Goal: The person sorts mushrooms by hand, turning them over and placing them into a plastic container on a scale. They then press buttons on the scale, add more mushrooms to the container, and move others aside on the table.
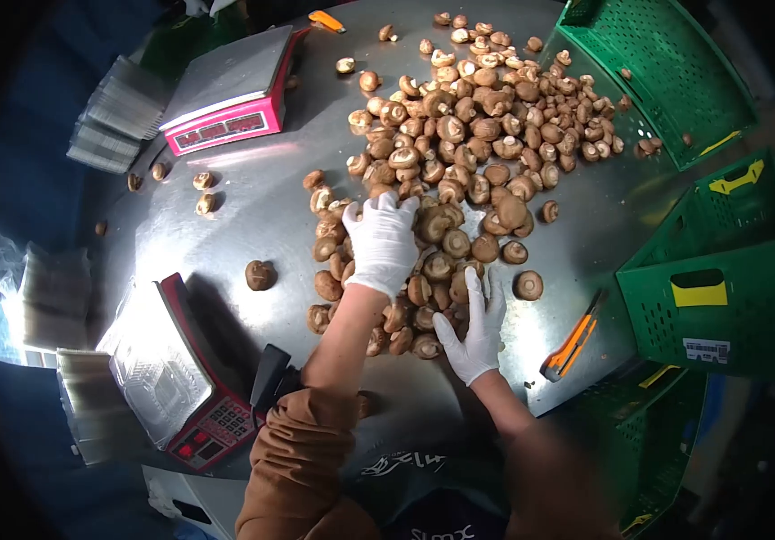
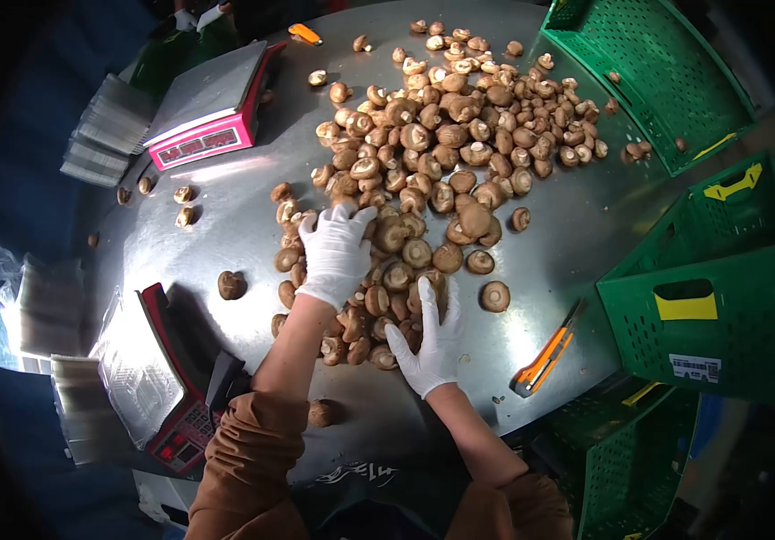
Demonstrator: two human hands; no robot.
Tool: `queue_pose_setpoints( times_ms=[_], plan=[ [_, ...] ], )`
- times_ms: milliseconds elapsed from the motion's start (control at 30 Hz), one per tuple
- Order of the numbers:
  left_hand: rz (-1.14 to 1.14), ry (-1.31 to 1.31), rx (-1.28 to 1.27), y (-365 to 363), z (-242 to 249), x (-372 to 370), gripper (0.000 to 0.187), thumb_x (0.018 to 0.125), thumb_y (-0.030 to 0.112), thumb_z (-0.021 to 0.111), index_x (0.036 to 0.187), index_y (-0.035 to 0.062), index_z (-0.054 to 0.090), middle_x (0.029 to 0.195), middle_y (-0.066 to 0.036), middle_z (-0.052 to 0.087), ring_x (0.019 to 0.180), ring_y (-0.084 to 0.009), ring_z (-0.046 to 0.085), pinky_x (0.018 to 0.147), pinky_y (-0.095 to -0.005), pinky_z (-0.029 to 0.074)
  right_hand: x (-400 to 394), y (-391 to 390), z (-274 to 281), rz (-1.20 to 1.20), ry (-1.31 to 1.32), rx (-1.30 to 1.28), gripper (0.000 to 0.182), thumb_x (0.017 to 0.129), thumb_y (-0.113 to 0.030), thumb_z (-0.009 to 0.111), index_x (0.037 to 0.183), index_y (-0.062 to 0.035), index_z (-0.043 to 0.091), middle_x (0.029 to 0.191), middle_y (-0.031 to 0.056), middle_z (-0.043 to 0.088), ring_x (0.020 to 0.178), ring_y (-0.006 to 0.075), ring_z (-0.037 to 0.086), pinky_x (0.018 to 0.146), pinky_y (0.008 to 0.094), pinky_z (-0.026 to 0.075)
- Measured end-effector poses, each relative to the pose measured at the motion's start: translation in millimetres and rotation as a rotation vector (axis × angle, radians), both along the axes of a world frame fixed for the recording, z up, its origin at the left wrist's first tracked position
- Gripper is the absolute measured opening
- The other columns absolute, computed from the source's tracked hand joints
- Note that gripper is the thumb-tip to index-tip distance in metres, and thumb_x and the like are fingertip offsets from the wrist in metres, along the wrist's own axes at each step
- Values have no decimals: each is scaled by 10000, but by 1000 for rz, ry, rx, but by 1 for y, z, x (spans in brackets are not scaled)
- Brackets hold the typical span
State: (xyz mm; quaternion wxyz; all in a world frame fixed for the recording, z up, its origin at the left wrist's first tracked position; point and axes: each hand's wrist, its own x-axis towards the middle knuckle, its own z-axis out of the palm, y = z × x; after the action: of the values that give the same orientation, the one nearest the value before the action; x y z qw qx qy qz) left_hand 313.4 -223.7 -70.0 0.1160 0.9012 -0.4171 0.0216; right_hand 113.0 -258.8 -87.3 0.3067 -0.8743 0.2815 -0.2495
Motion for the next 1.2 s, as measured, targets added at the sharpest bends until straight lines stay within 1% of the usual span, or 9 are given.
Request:
queue_pose_setpoints(
  times_ms=[133,333,400,533,567,700,800,1000,1200],
  plan=[
    [3,113,-429,32,40,-21,395,822,211,698,1198,122,616,1042,-118,593,1061,-290,547,1005,-428,353,2,-41,4,-225,-23,-53,625,844,-284,705,1389,-85,473,1426,310,312,1306,472,333,1078,530,288],
    [507,1479,-1026,146,82,-71,356,838,-28,580,1188,32,561,1069,-70,606,1023,-136,584,872,-264,493,56,-122,-10,-498,9,-66,558,833,-345,709,1348,-217,539,1457,240,339,1351,430,315,1078,539,316],
    [594,1373,-1050,179,82,-100,366,781,-61,685,1116,43,581,1016,-53,651,911,-102,641,805,-253,520,77,-149,-20,-544,121,-68,570,840,-425,687,1357,-239,535,1464,231,344,1345,437,321,1081,533,322],
    [722,1254,-1005,280,55,-156,545,836,509,562,1050,10,605,950,-68,592,884,-174,562,806,-331,446,107,-154,-8,-408,205,110,507,827,-450,695,1279,-250,579,1438,238,376,1322,421,385,1059,497,388],
    [772,1285,-1028,312,45,-172,377,847,372,630,1021,38,613,844,-58,591,799,-190,574,734,-341,462,112,-145,-11,-372,96,124,475,817,-438,703,1234,-236,599,1420,235,386,1297,425,413,1048,492,400],
    [1182,1077,-149,423,20,-226,293,848,302,677,1058,102,634,1000,-162,630,913,-314,644,782,-433,520,115,-108,-4,-274,104,90,385,759,-384,761,1099,-231,665,1371,186,424,1172,437,500,992,497,435],
    [817,454,700,406,45,-245,253,871,274,642,1012,64,647,939,-177,639,855,-355,650,753,-442,523,116,-104,-4,-192,170,18,424,766,-461,718,1106,-212,672,1389,173,392,1111,413,502,947,528,402],
    [385,455,-3,282,51,-165,184,817,49,663,995,45,618,794,-69,607,658,-205,577,620,-326,472,129,-102,46,87,278,88,462,781,-520,675,1168,-267,670,1448,108,391,1194,333,487,1024,522,334],
    [195,411,-153,148,76,-136,303,763,22,692,1051,94,632,858,-87,608,771,-252,599,702,-368,492,175,-171,87,-62,16,108,443,832,-478,652,1214,-256,618,1395,134,453,1327,317,389,1065,526,308]
  ],
)
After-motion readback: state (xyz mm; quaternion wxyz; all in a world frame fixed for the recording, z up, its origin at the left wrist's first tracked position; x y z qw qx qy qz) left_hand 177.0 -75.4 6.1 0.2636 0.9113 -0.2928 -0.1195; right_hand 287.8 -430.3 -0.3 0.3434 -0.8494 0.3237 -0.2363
